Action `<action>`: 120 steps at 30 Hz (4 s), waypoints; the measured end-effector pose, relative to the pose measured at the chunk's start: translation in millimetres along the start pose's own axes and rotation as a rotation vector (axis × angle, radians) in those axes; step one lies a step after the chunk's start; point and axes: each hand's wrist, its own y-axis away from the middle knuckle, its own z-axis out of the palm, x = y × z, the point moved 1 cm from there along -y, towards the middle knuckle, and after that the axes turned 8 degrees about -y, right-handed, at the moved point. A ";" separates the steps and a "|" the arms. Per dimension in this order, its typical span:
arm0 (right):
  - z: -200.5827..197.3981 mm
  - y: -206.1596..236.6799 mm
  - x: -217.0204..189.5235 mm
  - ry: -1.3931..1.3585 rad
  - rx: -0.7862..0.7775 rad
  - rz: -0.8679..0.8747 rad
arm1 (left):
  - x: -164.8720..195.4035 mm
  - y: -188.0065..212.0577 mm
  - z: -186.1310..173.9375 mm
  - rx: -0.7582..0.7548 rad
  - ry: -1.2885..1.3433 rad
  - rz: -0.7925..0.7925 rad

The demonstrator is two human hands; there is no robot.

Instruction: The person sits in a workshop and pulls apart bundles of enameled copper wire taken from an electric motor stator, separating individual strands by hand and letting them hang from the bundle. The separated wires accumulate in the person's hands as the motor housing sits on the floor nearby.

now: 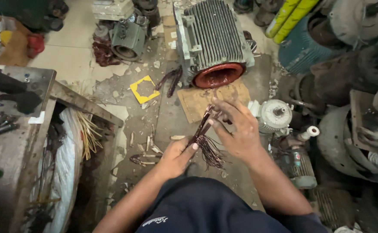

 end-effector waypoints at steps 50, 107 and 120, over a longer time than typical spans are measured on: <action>-45.2 79.2 18.2 0.288 -0.012 -0.194 | 34.2 15.6 29.1 0.107 -0.226 0.039; -57.6 54.8 15.6 -0.056 -0.214 -0.024 | 7.1 7.7 22.2 0.068 -0.132 0.004; -35.3 48.8 -3.1 -0.101 -0.062 -0.036 | 19.7 14.3 18.1 0.027 -0.013 0.004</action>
